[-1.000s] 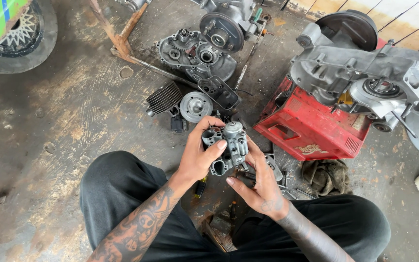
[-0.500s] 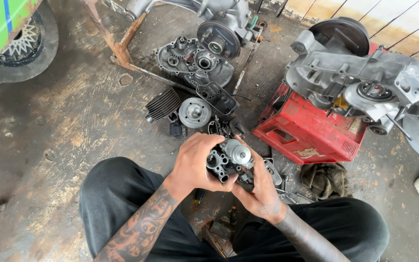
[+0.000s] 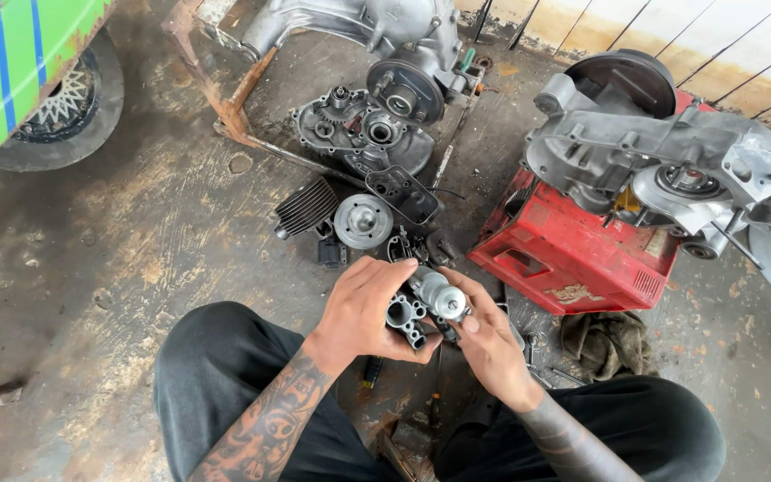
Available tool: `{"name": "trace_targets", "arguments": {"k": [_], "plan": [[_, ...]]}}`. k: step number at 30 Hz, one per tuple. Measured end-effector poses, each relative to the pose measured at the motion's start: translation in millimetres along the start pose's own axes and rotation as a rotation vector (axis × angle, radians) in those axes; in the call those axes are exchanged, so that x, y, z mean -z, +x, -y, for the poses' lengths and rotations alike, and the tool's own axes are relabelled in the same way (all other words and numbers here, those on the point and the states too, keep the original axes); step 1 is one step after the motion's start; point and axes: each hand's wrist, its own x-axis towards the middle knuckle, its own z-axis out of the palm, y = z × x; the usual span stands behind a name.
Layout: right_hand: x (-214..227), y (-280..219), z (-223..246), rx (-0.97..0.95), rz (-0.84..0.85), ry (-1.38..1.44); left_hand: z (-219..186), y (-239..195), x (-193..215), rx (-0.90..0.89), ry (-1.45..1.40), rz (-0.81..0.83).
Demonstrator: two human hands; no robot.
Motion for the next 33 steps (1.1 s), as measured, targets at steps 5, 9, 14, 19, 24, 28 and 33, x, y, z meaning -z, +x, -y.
{"name": "trace_targets", "arguments": {"k": [5,9,14,19,24,28,33], "plan": [[3.4,-3.6,-2.6,0.024,0.021,0.016,-4.4,3.2,-3.2,-0.023,0.024,-0.004],[5.8,-3.3,-3.5,0.063,0.033,0.026,-7.3,5.5,-2.8,0.009,0.046,0.038],[4.5,6.2,-4.1,-0.080,-0.174,0.102,-9.2,4.6,-13.7,0.211,0.036,0.100],[3.5,15.0,2.0,-0.288,-0.405,0.000,-5.1,-3.0,-32.2,0.603,-0.149,0.129],[15.4,12.9,24.8,-0.139,-0.073,-0.053,25.9,-29.9,-56.8,1.083,-1.096,-0.286],[16.9,10.0,38.3,-0.020,-0.008,-0.271,21.4,-15.0,-39.2,1.286,-1.368,-0.243],[14.9,8.3,27.3,-0.048,-0.084,-0.508,19.0,-13.1,-41.7,1.392,-1.529,-0.306]]}}
